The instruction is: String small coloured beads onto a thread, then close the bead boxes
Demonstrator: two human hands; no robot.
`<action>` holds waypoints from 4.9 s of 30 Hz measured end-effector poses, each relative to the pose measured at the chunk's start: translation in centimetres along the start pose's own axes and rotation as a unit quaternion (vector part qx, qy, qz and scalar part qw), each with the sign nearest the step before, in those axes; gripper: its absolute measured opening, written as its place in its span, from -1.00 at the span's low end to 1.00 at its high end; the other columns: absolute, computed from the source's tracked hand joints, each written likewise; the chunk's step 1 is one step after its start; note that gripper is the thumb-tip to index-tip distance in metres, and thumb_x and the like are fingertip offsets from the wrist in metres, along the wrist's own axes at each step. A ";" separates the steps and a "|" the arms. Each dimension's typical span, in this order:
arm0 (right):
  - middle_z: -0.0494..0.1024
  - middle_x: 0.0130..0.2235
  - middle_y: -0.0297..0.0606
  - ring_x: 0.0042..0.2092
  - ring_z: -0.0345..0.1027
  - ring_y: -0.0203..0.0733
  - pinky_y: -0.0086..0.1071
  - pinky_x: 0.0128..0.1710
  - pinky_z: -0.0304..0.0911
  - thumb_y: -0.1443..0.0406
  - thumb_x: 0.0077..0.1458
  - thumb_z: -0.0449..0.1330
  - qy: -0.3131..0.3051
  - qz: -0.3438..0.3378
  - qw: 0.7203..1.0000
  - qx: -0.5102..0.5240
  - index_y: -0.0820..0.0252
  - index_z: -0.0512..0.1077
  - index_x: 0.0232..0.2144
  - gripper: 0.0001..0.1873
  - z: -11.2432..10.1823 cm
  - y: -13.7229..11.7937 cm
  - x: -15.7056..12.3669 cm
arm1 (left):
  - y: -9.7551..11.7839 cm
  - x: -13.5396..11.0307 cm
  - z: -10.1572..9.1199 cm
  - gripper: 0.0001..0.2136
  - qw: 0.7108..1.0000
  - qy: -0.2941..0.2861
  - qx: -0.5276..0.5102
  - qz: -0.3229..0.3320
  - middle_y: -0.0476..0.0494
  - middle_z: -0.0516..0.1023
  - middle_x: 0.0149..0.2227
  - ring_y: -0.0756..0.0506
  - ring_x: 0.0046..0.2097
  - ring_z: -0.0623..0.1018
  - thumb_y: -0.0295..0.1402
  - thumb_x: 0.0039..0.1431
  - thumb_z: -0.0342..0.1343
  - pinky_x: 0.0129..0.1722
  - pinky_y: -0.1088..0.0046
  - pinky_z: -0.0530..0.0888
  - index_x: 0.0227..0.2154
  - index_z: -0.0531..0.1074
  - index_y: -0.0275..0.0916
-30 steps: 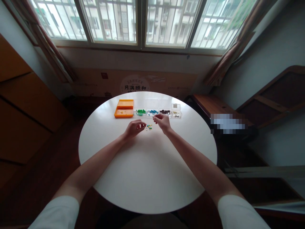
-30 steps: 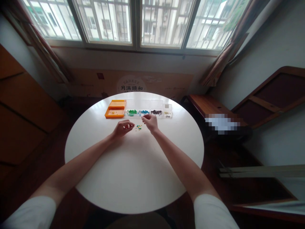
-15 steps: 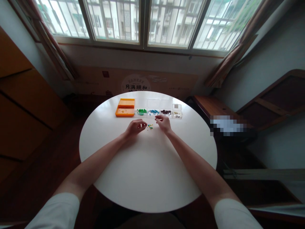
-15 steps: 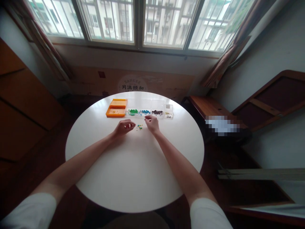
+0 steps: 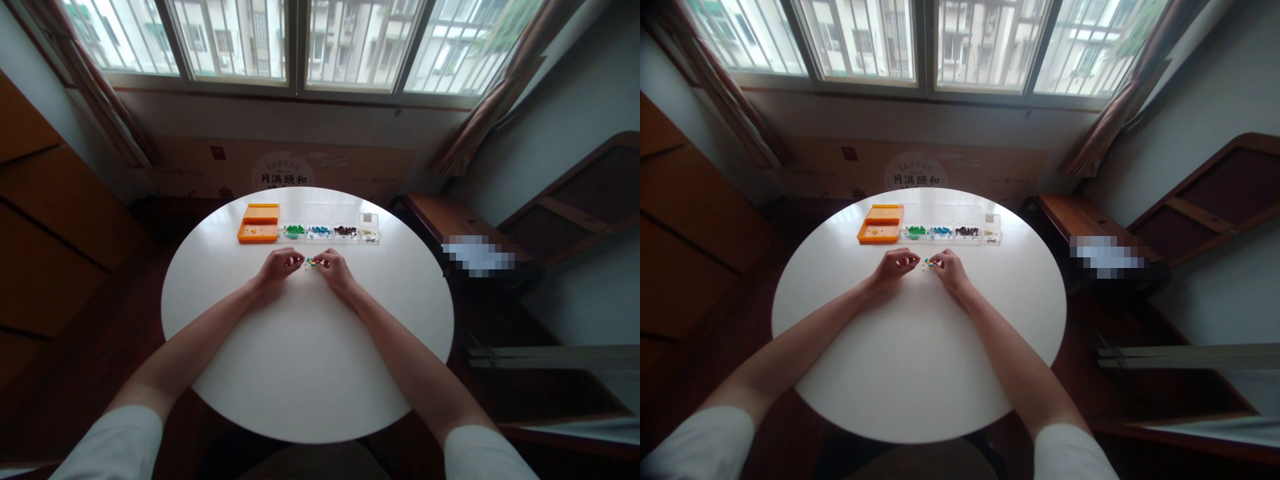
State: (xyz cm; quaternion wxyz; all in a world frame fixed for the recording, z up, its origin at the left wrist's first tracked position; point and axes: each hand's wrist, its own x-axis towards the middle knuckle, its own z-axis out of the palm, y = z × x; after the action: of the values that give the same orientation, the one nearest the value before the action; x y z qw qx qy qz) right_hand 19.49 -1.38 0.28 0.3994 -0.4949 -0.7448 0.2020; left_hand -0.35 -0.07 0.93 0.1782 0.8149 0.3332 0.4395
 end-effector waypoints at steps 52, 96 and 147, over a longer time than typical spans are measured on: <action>0.49 -0.48 -0.30 -0.47 0.34 -0.30 -0.39 -0.45 0.29 0.19 -0.10 0.25 -0.019 0.049 0.953 0.297 0.22 0.39 -0.37 -0.75 1.0 -0.8 0.2 | 0.5 -0.3 -0.2 -0.82 0.999 -0.042 0.026 0.020 -0.03 0.43 -0.48 0.11 -0.53 0.37 -0.30 0.13 0.09 -0.51 0.63 0.34 -0.29 0.50 -0.26; 0.50 -0.48 -0.26 -0.46 0.32 -0.30 -0.44 -0.46 0.22 0.16 -0.09 0.22 -0.034 0.053 0.972 0.228 0.28 0.48 -0.45 -0.74 1.1 -0.8 0.0 | 0.4 -0.3 -0.1 -0.87 0.997 -0.048 0.055 0.016 -0.04 0.43 -0.45 0.10 -0.51 0.38 -0.35 0.12 0.08 -0.48 0.62 0.32 -0.38 0.50 -0.26; 0.47 -0.52 -0.29 -0.47 0.28 -0.32 -0.45 -0.46 0.17 0.25 -0.09 0.18 -0.029 0.048 0.979 0.198 0.30 0.46 -0.47 -0.82 1.3 -0.7 0.0 | 0.2 -0.3 -0.1 -0.86 0.997 -0.061 0.045 0.004 -0.04 0.43 -0.45 0.10 -0.50 0.38 -0.32 0.12 0.08 -0.47 0.61 0.32 -0.38 0.50 -0.26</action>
State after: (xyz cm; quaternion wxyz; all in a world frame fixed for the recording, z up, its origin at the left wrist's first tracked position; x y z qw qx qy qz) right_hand 18.06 -1.60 0.03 0.4574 -0.4356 -0.6764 0.3788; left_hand -0.48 -0.47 0.94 0.1591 0.8488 0.3378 0.3742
